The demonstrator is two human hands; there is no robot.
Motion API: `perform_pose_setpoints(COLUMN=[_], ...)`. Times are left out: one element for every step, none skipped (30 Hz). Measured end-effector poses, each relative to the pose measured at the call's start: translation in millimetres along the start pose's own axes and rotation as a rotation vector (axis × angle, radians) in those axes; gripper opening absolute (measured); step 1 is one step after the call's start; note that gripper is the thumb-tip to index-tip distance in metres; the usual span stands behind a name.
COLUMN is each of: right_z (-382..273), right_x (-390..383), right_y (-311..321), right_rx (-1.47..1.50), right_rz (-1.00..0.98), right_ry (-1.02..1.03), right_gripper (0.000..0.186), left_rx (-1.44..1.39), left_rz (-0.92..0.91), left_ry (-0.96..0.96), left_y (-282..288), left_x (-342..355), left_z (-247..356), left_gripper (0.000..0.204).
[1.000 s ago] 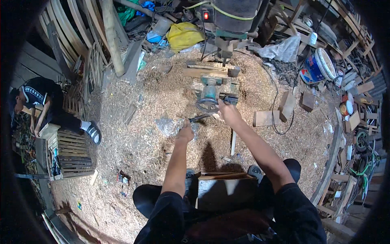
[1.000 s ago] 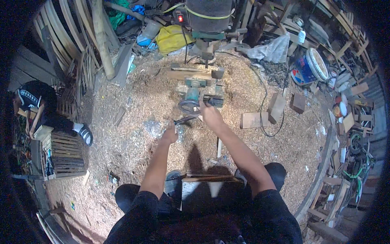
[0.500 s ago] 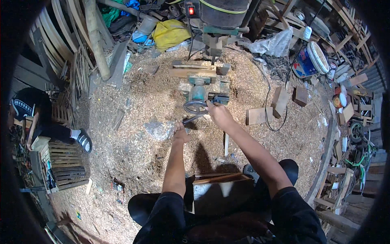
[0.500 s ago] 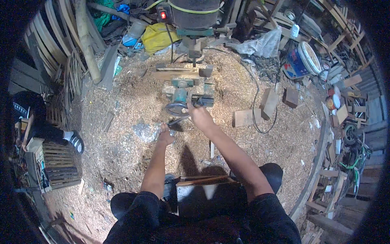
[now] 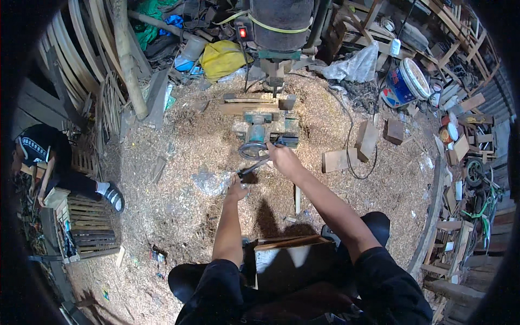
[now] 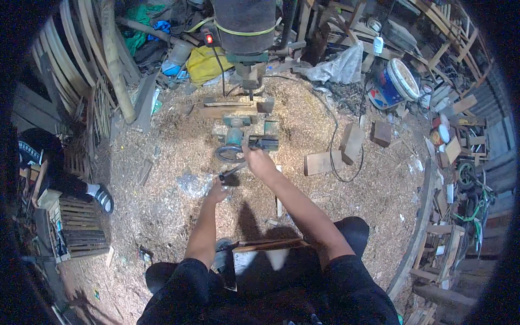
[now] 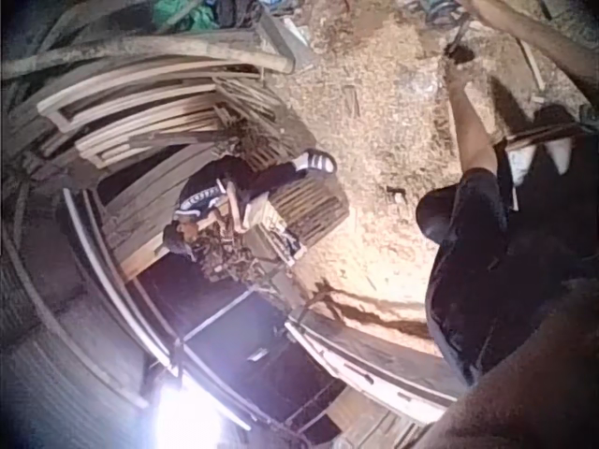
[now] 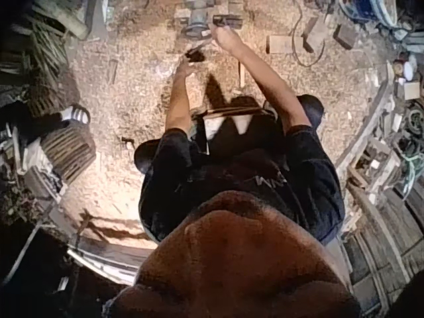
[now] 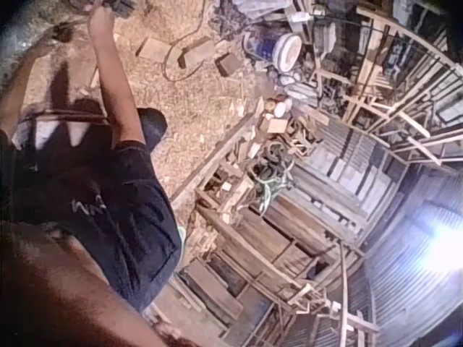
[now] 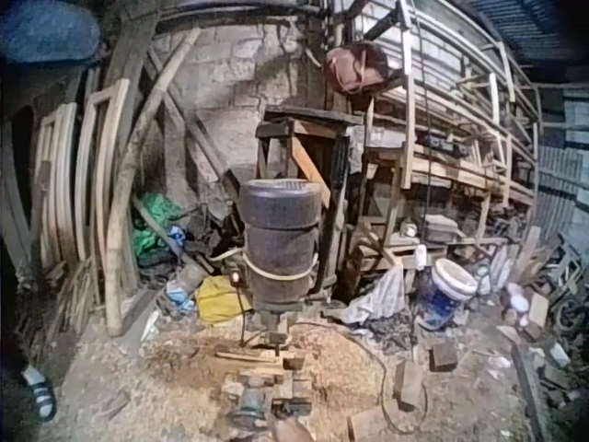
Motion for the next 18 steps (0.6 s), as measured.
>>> perform_pose_setpoints(right_z=[-2,-2,-2,-5,-5,-4,-3,-5,3,10,4,-1,-5,-5,-12,-16,-25,-31], right_x=[0,-1,-1,-2,-1,0,0,1,3,5,9,14,18,24,36,45,61,70], right_y=[1,3,6,12,17,22,32,47,66,85,118,149,184,221,262,303,340,375], right_rx=[0.009,0.056,0.100,0.106,0.133,0.149,0.143,0.152,0.199,0.248,0.248,0.254,0.296,0.359,0.315,0.363,0.457,0.449], right_rz=[-0.001,0.016,0.001,0.036,0.001,-0.063,-0.072,-0.053,-0.010,0.033,0.253,0.436,0.551,0.620,0.752,0.855,0.961,0.958], right_ry=[0.014,0.001,-0.025,-0.005,-0.017,-0.062,-0.077,-0.037,-0.132,-0.230,-0.109,-0.060,0.030,0.059,0.104,0.124,0.181,0.191], right_gripper=[0.048,0.044,0.039,0.039,0.035,0.031,0.027,0.027,0.027,0.027,0.026,0.025,0.024,0.024,0.027,0.036,0.048,0.067], left_rx=[-0.005,0.006,0.033,0.021,-0.041,-0.103,-0.066,-0.062,-0.116,-0.170,-0.143,-0.117,-0.157,-0.198,-0.155,-0.114,-0.053,0.000], left_rz=[0.028,0.112,0.133,0.202,0.210,0.248,0.415,0.422,0.489,0.556,0.647,0.724,0.754,0.761,0.864,0.963,1.023,1.065], left_ry=[-0.010,-0.042,-0.026,-0.072,-0.052,-0.034,-0.212,-0.211,-0.277,-0.324,-0.478,-0.570,-0.665,-0.714,-0.793,-0.853,-0.985,-1.069], left_y=[8,21,30,42,56,73,96,110,136,163,190,219,247,276,304,331,357,383], left_x=[-8,-18,-29,-42,-52,-63,-81,-95,-105,-116,-132,-147,-162,-176,-196,-217,-240,-261], left_z=[1,4,7,14,19,25,44,53,70,86,111,136,162,187,217,246,280,313], left_gripper=[0.109,0.099,0.090,0.090,0.081,0.072,0.059,0.059,0.054,0.050,0.046,0.042,0.042,0.041,0.043,0.044,0.049,0.054])
Point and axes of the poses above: each hand's wrist, its own x-axis towards the middle knuckle, its own y-axis out of the back of the hand, z = x × y, the point moved 6 cm from there along x, towards the middle knuckle, and after that the axes turned 4 degrees about -z, right-handed, at the moved point
